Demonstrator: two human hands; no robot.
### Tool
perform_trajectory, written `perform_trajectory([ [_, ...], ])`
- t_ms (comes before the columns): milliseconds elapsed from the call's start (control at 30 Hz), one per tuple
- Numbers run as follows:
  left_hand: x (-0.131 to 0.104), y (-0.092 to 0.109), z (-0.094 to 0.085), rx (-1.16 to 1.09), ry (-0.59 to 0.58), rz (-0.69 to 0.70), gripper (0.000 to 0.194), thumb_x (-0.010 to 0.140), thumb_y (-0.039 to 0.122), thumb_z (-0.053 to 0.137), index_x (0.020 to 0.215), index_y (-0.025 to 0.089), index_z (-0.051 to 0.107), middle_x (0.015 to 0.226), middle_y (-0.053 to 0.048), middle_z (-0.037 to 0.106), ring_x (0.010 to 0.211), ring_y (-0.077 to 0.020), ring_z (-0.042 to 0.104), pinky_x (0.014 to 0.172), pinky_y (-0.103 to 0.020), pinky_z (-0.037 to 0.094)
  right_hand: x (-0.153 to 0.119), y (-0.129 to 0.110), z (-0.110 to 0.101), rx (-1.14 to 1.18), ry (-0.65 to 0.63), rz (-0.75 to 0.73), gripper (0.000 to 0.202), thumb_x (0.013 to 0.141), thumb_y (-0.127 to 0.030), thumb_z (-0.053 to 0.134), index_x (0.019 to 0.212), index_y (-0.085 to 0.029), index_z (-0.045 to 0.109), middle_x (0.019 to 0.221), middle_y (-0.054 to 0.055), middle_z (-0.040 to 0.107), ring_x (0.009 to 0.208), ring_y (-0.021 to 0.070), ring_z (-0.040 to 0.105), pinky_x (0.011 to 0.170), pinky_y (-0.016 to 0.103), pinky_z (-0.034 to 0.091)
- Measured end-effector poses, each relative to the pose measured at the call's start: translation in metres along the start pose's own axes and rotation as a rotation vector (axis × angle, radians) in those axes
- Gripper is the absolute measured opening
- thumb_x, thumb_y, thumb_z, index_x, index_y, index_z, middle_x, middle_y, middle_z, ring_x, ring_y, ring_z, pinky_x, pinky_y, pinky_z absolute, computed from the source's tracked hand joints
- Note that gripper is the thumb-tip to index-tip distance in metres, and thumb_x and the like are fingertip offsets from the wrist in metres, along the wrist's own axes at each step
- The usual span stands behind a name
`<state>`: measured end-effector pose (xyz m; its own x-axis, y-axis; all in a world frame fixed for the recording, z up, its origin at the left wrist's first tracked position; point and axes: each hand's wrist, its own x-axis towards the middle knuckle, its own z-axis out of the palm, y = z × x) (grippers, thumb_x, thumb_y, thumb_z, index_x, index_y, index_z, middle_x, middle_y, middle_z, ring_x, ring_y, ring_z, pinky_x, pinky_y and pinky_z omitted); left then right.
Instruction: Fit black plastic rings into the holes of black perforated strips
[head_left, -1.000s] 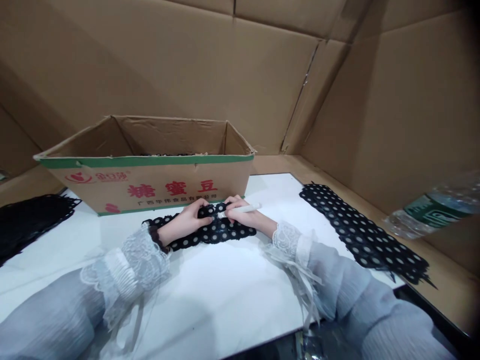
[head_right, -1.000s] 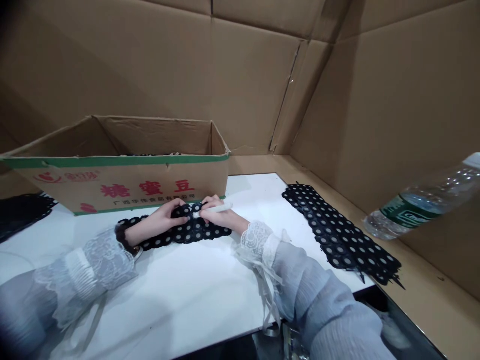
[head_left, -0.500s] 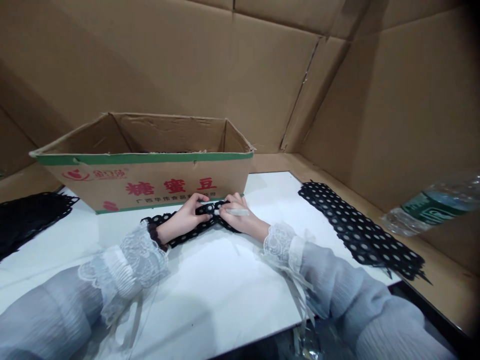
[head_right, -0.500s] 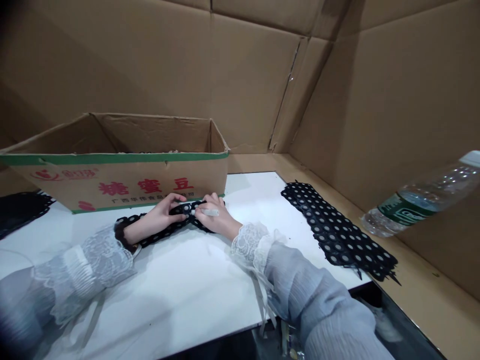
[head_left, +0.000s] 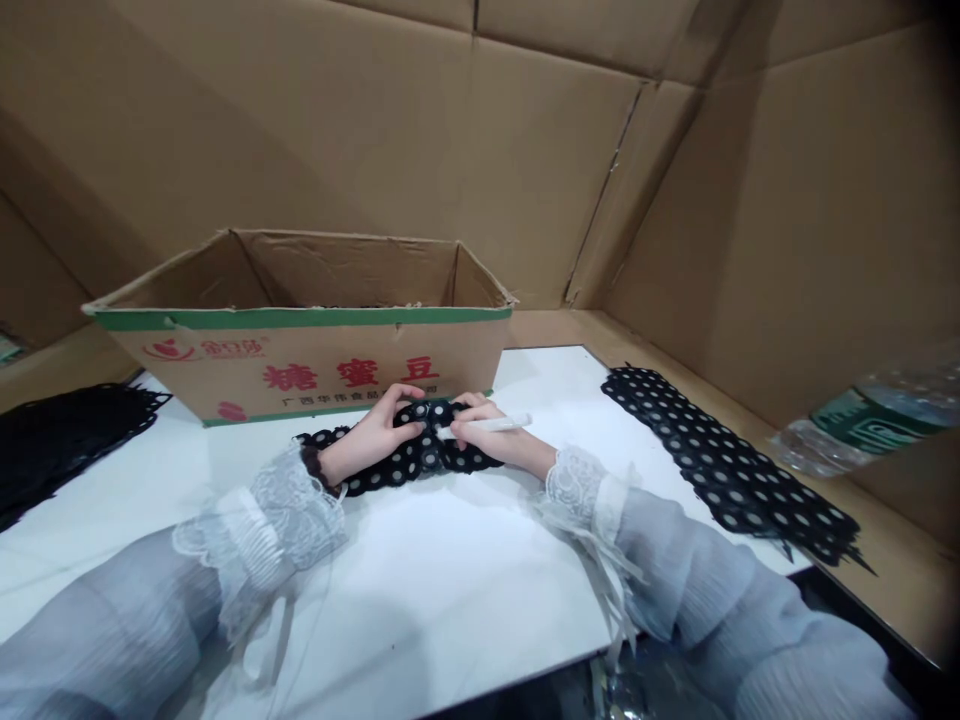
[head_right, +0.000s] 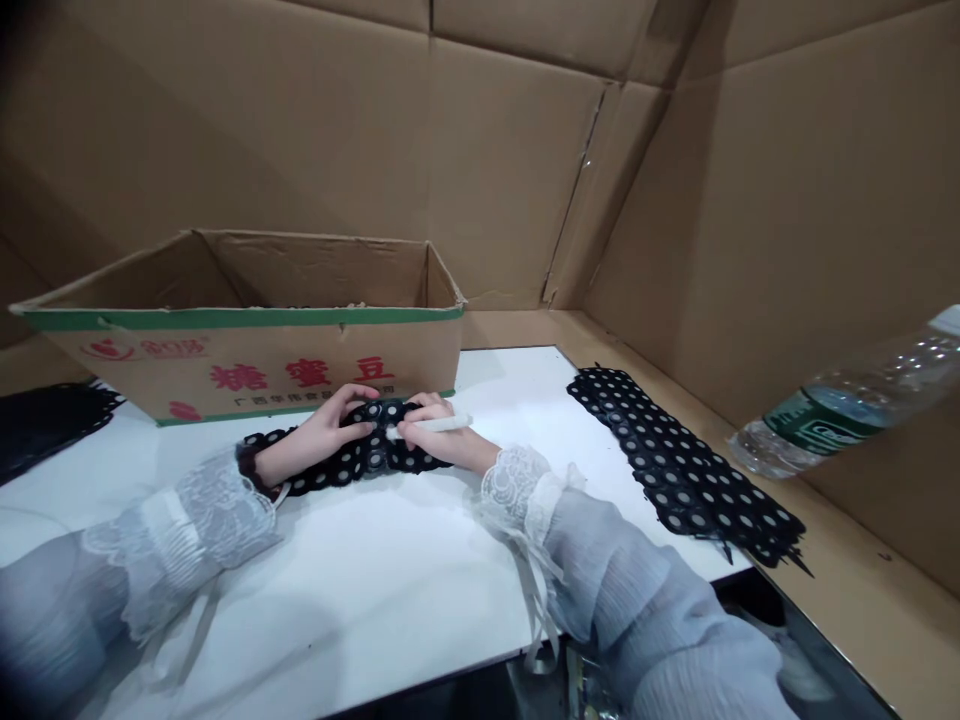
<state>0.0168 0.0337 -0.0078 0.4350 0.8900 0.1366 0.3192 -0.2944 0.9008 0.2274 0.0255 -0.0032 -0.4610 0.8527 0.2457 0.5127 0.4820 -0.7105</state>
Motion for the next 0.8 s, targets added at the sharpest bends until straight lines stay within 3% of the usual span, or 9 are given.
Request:
perform_trajectory([
  [200, 0.003, 0.002, -0.013, 0.118, -0.285, -0.010, 0.068, 0.068, 0.034, 0.068, 0.125, 0.022, 0.032, 0.123, -0.008, 0.051, 0.118, -0.0219, 0.048, 0.100, -0.036, 0.036, -0.004, -0.015, 0.003, -0.137, -0.041, 0.061, 0.026, 0.078, -0.023, 0.053, 0.053, -0.018, 0.057, 0.095, 0.004, 0.051, 0.103, 0.0235, 0.041, 0.094, 0.043, 0.029],
  [400, 0.002, 0.006, -0.017, 0.281, -0.317, 0.011, 0.065, 0.070, 0.039, 0.065, 0.128, 0.025, 0.038, 0.126, -0.005, 0.051, 0.115, -0.0225, 0.050, 0.097, -0.032, 0.038, -0.005, -0.017, 0.002, -0.140, -0.031, 0.042, 0.025, 0.075, -0.021, 0.052, 0.050, -0.017, 0.053, 0.093, 0.004, 0.050, 0.100, 0.0227, 0.039, 0.093, 0.042, 0.029],
  [600, 0.002, 0.012, -0.015, 0.162, -0.321, -0.074, 0.064, 0.067, 0.032, 0.066, 0.126, 0.023, 0.041, 0.108, -0.002, 0.062, 0.098, -0.0214, 0.059, 0.086, -0.031, 0.045, -0.005, -0.014, 0.000, -0.085, -0.046, 0.012, 0.024, 0.074, -0.022, 0.052, 0.051, -0.018, 0.056, 0.095, 0.003, 0.049, 0.102, 0.0231, 0.038, 0.095, 0.043, 0.026],
  [800, 0.003, 0.016, -0.015, 0.029, -0.300, -0.156, 0.065, 0.066, 0.031, 0.069, 0.124, 0.021, 0.042, 0.096, -0.002, 0.062, 0.087, -0.0191, 0.059, 0.079, -0.031, 0.045, -0.001, -0.009, -0.004, 0.046, -0.074, 0.048, 0.023, 0.072, -0.022, 0.051, 0.051, -0.018, 0.058, 0.096, 0.003, 0.050, 0.108, 0.0233, 0.038, 0.099, 0.041, 0.022],
])
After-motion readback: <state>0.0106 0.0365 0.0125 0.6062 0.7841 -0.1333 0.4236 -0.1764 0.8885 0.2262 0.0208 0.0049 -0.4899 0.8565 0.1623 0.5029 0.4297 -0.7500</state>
